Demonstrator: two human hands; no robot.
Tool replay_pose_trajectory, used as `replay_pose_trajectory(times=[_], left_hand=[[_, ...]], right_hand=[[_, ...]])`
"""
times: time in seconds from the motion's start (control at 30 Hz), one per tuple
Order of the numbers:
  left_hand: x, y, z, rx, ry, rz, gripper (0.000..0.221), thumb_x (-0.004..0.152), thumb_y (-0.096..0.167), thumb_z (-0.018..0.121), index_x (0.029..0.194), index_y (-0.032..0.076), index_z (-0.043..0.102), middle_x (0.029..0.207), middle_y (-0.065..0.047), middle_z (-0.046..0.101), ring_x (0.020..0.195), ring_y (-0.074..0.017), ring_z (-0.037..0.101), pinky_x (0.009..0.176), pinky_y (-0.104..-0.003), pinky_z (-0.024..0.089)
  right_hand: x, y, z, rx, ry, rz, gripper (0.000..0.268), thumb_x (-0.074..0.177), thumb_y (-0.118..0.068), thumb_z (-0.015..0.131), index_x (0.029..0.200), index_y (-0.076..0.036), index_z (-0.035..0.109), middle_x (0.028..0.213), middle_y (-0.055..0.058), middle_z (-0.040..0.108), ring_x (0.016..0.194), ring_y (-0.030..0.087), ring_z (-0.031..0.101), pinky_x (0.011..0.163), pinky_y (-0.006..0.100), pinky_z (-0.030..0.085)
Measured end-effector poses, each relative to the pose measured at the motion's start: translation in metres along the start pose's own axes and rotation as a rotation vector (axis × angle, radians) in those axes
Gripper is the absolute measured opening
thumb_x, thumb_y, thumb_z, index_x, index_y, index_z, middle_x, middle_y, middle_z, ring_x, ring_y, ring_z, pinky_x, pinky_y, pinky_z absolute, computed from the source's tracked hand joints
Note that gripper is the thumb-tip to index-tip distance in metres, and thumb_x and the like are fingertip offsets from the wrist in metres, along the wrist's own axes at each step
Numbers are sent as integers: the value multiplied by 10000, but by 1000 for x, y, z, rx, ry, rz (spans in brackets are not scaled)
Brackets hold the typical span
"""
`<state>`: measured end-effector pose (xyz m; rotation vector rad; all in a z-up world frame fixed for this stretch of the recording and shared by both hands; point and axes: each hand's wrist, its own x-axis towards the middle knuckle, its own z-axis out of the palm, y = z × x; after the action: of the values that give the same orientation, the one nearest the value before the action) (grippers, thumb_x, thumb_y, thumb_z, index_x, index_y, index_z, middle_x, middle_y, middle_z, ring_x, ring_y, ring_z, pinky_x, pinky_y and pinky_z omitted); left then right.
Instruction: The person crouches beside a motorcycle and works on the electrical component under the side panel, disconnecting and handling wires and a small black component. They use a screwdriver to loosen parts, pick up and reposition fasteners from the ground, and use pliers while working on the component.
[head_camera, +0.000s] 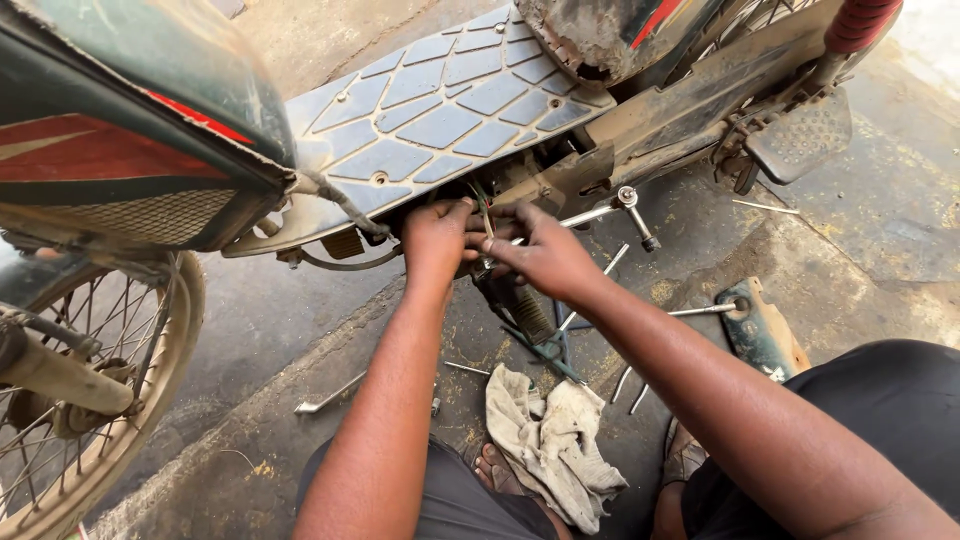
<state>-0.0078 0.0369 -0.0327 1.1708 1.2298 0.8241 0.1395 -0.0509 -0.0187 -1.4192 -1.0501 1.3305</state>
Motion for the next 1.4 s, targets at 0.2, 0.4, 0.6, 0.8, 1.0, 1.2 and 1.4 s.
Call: replay_pose_trajectory(times=[0.2, 0.4, 0.6, 0.8, 1.0, 1.2, 1.4], left_hand=[[-2, 2, 7, 115, 95, 3, 225, 933, 246, 720, 861, 36, 757, 741, -41, 762, 574, -102, 696, 485, -239, 512], [-6, 8, 8, 270, 123, 86, 250, 883, 238, 793, 795, 7, 758, 692, -68, 723, 553, -123, 644, 487, -271, 529], [19, -17, -3, -46, 43, 1, 129, 885, 132, 689, 830, 18, 664, 688, -69, 671, 543, -162, 675, 483, -270, 554], [13, -13, -9, -65, 2, -73, 160, 943, 181, 643, 944, 21, 653, 780, -51, 645, 584, -142, 696, 477, -253, 533], [10, -9, -7, -14, -2, -42, 237, 940, 209, 641, 1043, -2, 674, 836, -67, 699, 602, -136, 695, 479, -247, 535], [8, -3, -8, -2, -38, -60, 274, 921, 193, 636, 1133, 19, 648, 922, -72, 738, 605, -145, 716, 472, -254, 528], [11, -8, -9, 92, -74, -30, 278, 948, 238, 673, 1067, -14, 674, 877, -91, 745, 592, -137, 708, 479, -247, 519]], right_hand=[[22, 44, 4, 35, -42, -74, 437, 944, -289, 741, 1238, 7, 610, 814, 7, 624, 656, 84, 540, 552, 253, 455], [-4, 45, 29, 94, 93, -125, 353, 1014, -361, 657, 954, -13, 669, 762, -3, 579, 676, 74, 494, 587, 258, 418], [-12, 63, 42, 227, -105, -379, 348, 1082, -316, 667, 909, -26, 585, 835, -6, 571, 801, 67, 541, 750, 256, 536], [-8, 42, 36, 388, 236, -108, 265, 880, -240, 719, 1066, -93, 599, 839, 11, 675, 660, 69, 597, 548, 230, 465], [-4, 42, 29, 390, 131, 28, 269, 910, -197, 685, 1145, -69, 711, 815, -12, 652, 588, 59, 523, 544, 205, 429], [2, 53, 22, 672, 72, 51, 137, 961, -188, 679, 1025, -67, 675, 802, -23, 635, 606, 66, 516, 564, 208, 407], [-1, 49, 25, 496, 8, 22, 319, 1032, -373, 637, 911, -80, 608, 664, -53, 485, 578, 66, 435, 539, 227, 350]])
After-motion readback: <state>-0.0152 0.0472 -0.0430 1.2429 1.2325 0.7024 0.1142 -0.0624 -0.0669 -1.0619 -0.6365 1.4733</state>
